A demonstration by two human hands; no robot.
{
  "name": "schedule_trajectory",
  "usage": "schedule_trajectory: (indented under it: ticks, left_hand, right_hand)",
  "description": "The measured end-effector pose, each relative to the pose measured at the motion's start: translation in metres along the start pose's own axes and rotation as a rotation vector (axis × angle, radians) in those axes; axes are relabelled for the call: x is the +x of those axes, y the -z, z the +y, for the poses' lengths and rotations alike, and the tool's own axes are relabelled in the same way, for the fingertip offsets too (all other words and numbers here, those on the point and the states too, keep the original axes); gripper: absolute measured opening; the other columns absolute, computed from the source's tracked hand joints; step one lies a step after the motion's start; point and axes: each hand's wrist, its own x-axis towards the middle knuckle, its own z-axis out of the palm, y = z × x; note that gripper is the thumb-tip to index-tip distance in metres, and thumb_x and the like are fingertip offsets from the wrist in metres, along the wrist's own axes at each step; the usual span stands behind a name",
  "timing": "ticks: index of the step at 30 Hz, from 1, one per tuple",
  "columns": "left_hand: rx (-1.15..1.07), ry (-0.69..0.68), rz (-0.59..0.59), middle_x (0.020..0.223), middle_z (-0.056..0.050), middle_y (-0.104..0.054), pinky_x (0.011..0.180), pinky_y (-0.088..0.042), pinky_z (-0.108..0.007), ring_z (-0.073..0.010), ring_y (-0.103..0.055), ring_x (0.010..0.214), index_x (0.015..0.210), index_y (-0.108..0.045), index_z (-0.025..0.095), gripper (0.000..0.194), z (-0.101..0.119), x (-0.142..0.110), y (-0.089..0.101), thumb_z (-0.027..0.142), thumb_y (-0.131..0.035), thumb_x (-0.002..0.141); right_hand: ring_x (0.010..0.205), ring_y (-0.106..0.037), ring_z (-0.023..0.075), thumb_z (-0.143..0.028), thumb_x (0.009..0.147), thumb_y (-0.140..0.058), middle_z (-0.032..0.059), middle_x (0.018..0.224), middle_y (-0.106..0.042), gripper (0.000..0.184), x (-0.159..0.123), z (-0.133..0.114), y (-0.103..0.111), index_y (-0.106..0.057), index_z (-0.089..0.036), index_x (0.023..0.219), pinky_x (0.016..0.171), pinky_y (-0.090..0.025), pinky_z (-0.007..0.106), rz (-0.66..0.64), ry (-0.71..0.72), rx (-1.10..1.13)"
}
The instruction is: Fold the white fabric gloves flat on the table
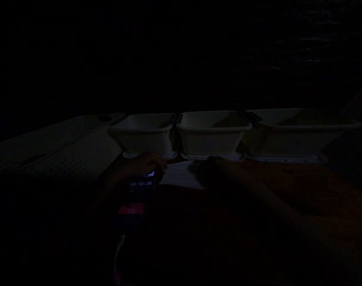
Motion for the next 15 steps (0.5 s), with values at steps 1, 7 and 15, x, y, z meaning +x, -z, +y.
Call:
schedule_trajectory:
  ticks: [1, 7, 15]
  left_hand:
    - [-0.001, 0.001, -0.003, 0.087, -0.006, -0.067, 0.076, -0.045, -0.026, -0.0125, -0.061, 0.082, 0.078, -0.066, 0.012, 0.026, 0.001, 0.000, 0.000, 0.002, -0.043, 0.074]
    - [0.008, 0.013, -0.003, 0.088, -0.006, -0.066, 0.077, -0.045, -0.026, -0.0119, -0.061, 0.082, 0.077, -0.066, 0.012, 0.025, -0.001, 0.000, 0.000, 0.003, -0.044, 0.073]
    - [0.025, 0.019, 0.000, 0.087, -0.006, -0.067, 0.075, -0.045, -0.026, -0.0115, -0.061, 0.080, 0.077, -0.067, 0.013, 0.027, -0.004, 0.001, -0.001, 0.002, -0.043, 0.072]
  right_hand:
    - [0.062, -0.059, 0.0150, -0.027, 0.082, -0.044, 0.0096, 0.080, -0.066, 0.025, 0.000, 0.000, 0.001, -0.065, -0.014, 0.079, 0.054, -0.044, 0.024, 0.005, -0.021, -0.025]
    - [0.080, -0.062, 0.0181, -0.017, 0.081, -0.045, 0.0120, 0.095, -0.065, 0.022, 0.002, 0.016, 0.000, -0.063, -0.014, 0.093, 0.068, -0.047, 0.025, 0.050, -0.141, -0.058]
    - [0.080, -0.062, 0.0222, -0.022, 0.081, -0.044, 0.0131, 0.092, -0.065, 0.022, 0.002, 0.044, 0.004, -0.063, -0.013, 0.088, 0.068, -0.046, 0.030, 0.075, -0.053, -0.152]
